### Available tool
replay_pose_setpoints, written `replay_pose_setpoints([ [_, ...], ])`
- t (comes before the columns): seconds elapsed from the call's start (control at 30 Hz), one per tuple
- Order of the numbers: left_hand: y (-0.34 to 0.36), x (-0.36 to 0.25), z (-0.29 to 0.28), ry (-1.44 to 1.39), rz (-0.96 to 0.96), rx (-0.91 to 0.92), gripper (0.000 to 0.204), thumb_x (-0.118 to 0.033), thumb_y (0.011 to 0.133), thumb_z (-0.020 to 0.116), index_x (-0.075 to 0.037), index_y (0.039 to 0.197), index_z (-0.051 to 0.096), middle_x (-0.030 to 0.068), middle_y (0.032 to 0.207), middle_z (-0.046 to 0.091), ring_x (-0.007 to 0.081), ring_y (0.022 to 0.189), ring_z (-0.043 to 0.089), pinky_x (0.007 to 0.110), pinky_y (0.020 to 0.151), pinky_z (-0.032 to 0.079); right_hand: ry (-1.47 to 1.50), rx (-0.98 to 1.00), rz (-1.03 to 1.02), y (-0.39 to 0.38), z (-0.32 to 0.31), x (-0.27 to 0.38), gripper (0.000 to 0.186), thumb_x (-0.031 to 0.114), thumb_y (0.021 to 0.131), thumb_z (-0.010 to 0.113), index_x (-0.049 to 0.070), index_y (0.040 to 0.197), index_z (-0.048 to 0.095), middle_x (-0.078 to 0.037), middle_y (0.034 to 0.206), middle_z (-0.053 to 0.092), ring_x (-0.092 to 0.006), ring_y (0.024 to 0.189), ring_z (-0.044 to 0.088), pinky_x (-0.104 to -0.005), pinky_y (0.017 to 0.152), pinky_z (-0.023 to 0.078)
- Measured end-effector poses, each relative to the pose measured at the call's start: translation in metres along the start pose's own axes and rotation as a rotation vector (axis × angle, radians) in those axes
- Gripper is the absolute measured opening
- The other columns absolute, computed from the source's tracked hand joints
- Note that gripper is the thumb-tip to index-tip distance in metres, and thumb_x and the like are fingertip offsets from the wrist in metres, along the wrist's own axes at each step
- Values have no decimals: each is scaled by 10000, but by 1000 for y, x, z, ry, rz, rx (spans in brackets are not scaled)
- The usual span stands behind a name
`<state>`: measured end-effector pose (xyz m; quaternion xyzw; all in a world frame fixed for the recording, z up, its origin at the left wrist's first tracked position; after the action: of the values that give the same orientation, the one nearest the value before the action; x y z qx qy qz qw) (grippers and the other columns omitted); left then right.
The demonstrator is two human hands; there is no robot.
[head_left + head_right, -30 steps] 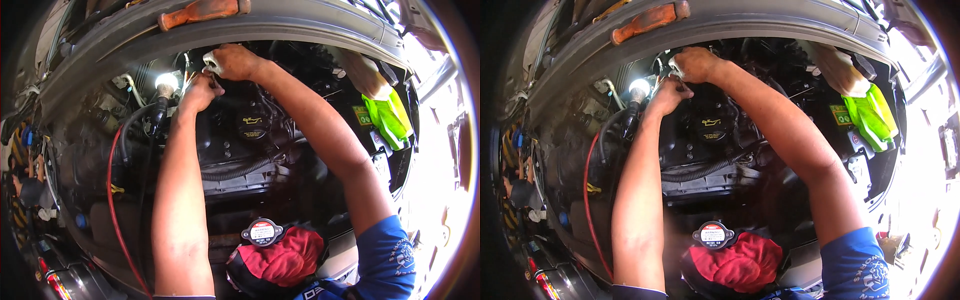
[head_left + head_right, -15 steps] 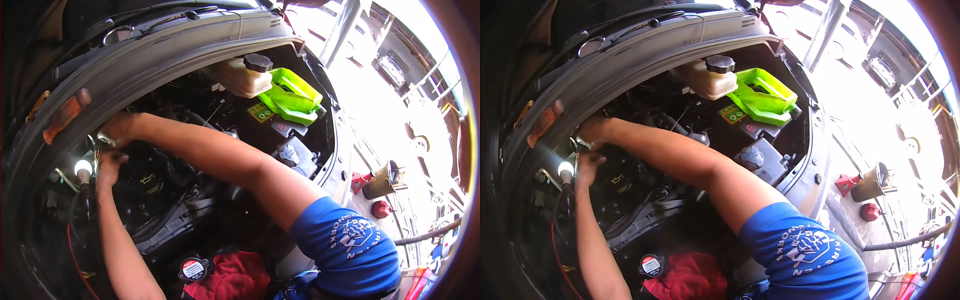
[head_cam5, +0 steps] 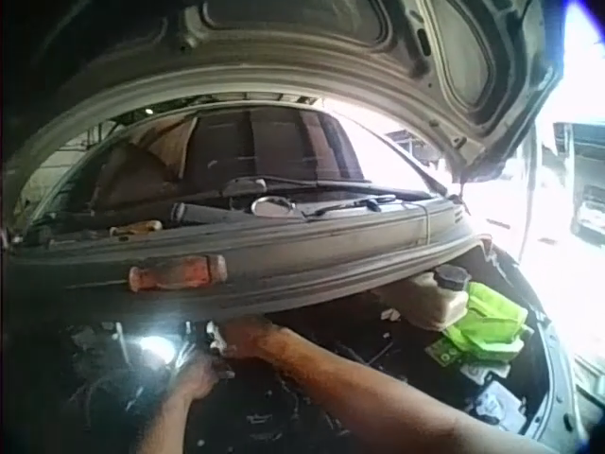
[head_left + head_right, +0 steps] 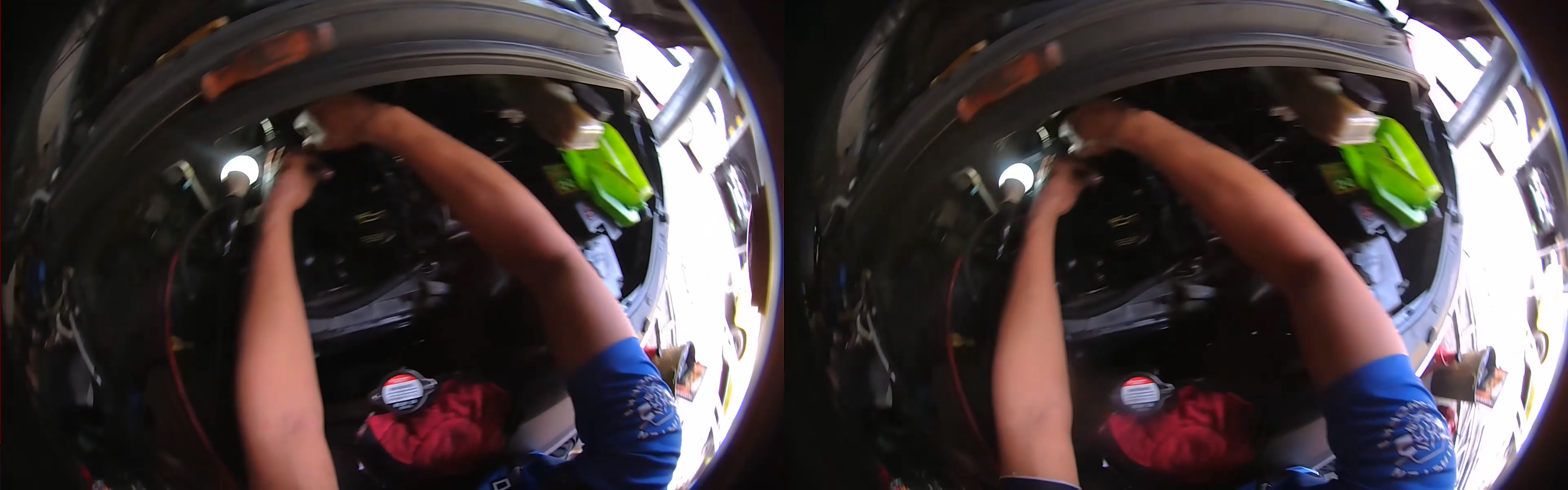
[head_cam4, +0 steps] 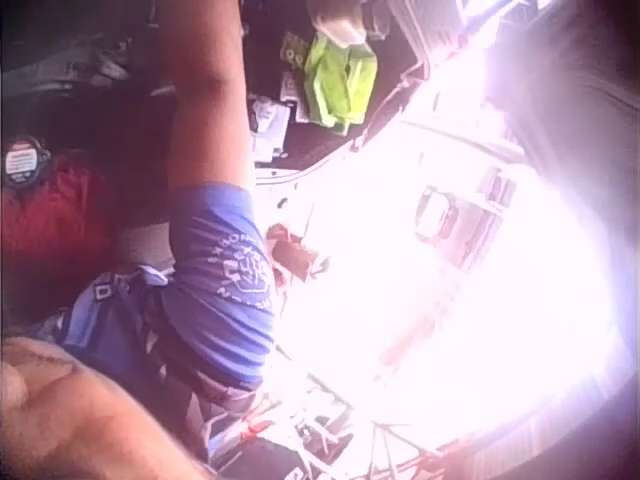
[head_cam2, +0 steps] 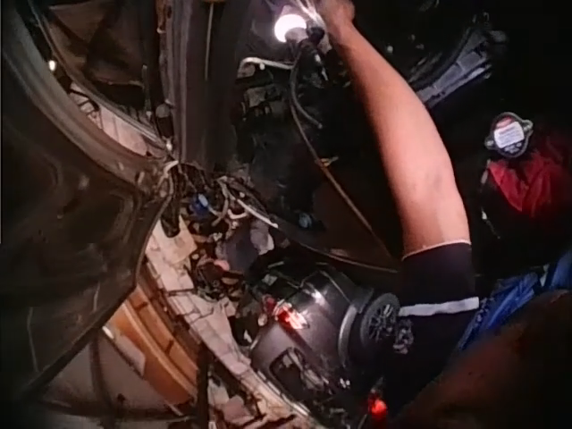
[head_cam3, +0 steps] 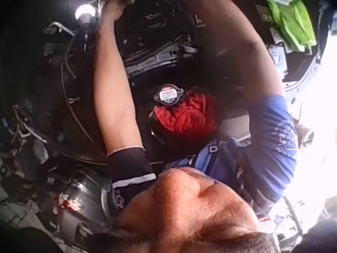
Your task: Performing maintenance and repairs on a car engine inside the engine bay.
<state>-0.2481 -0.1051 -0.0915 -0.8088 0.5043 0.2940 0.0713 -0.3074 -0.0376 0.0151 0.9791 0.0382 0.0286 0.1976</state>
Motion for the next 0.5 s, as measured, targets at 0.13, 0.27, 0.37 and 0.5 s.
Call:
replay_pose_setpoints([
  [0.13,-4,-15,-6,-65,60,-6,216,-215,815,774,-23,908,739,177,1006,669,325,1006,630,437,922,468,-16,-66,96,-5,-15,6,352,278,771,747,49,1033,691,-197,981,713,-359,966,693,-450,858,556],
  [0.27,-6,-26,-8,-12,94,15,187,-197,792,790,-34,878,759,157,1019,653,326,1050,603,425,941,456,-91,54,-87,6,-12,19,290,263,805,728,35,979,687,-202,955,704,-363,958,689,-457,854,551],
  [0.37,-5,-25,-7,-13,80,16,178,-179,782,797,-27,867,758,146,999,645,308,1060,596,415,948,452,-79,33,-140,6,-12,19,292,275,822,713,24,969,685,-205,963,700,-371,966,686,-458,853,549],
  [0.5,-4,-24,-6,-7,61,25,174,-187,780,801,-39,866,765,145,1008,647,301,1075,592,413,956,450,-160,-130,-43,-5,-24,17,247,273,850,675,60,975,671,-163,933,688,-356,920,662,-471,813,511],
])
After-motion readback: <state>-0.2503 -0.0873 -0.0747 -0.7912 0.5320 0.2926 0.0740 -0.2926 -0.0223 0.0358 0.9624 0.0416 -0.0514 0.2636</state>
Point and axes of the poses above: each hand's wrist, its own y-axis towards the middle knuckle, its own z-axis out of the palm, x = y × z, the point moved 10 cm from there along y, towards the middle knuckle
